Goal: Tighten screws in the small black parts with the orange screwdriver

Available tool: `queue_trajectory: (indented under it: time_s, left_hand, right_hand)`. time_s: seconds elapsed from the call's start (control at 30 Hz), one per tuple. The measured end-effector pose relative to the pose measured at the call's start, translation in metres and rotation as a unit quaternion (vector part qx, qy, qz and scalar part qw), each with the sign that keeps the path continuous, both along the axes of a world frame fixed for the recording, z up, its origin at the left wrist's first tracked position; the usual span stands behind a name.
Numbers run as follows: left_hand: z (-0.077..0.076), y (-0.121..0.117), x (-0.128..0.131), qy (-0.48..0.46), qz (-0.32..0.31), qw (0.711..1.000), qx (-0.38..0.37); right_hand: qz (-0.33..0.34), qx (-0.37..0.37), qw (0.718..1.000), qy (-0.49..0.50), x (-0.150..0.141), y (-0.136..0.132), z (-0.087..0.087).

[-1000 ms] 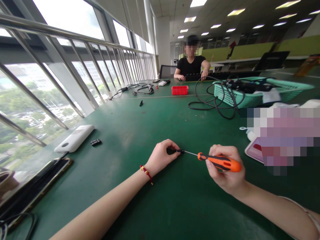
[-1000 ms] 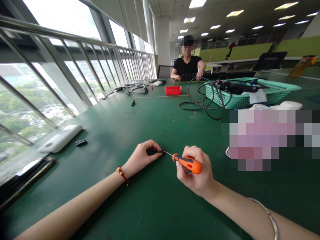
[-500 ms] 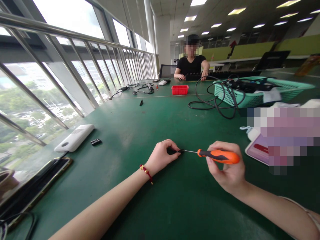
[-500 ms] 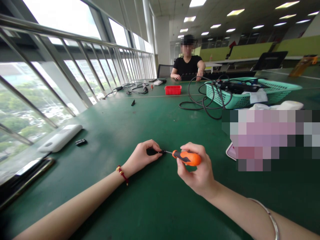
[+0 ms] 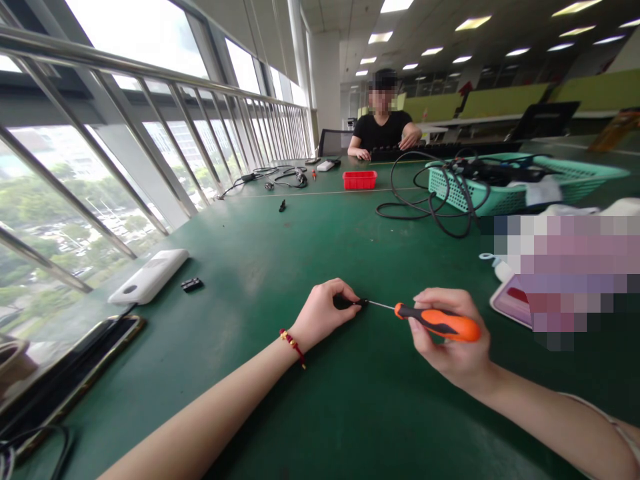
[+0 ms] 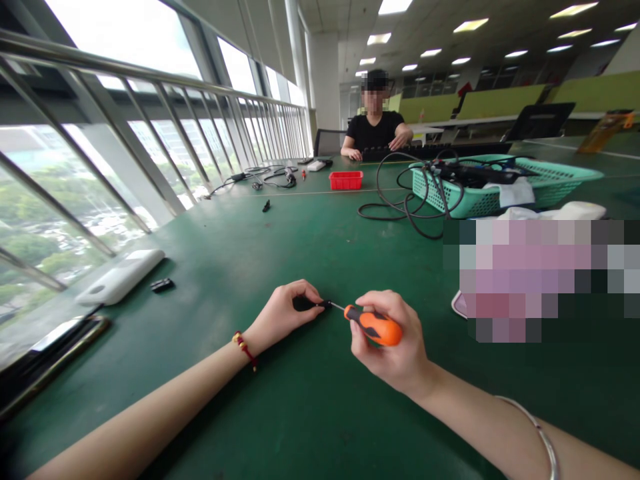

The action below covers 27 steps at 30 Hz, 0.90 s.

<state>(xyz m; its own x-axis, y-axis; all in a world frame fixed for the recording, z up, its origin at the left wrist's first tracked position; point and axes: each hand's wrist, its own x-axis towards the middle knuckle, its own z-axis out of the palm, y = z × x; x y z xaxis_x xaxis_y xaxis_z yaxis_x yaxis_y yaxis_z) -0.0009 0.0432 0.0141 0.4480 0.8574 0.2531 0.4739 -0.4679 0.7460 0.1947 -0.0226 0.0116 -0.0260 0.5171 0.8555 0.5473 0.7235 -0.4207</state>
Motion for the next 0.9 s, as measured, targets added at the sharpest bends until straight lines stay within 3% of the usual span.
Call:
queue_trajectory:
  time_s: [0.2, 0.4, 0.67, 0.77, 0.9]
  left_hand:
    - [-0.001, 0.001, -0.001, 0.018, 0.011, 1.0, 0.011]
    - [-0.003, 0.002, -0.002, 0.048, 0.083, 0.994, 0.046]
    - [-0.003, 0.004, -0.003, 0.031, 0.097, 0.994, 0.036]
    - [0.001, 0.0, -0.002, 0.034, 0.112, 0.991, 0.07]
    - [0.005, -0.014, 0.003, 0.031, 0.083, 0.989, 0.119]
  right_hand:
    - [0.015, -0.005, 1.0, -0.013, 0.003, -0.002, -0.002]
    - [0.044, 0.029, 0.998, -0.042, 0.003, 0.002, 0.002]
    - [0.024, -0.113, 0.99, -0.074, 0.001, 0.01, 0.003]
    - [0.025, -0.139, 0.988, -0.06, 0.002, 0.013, 0.0]
    - [0.018, -0.186, 0.98, -0.073, 0.003, 0.015, -0.002]
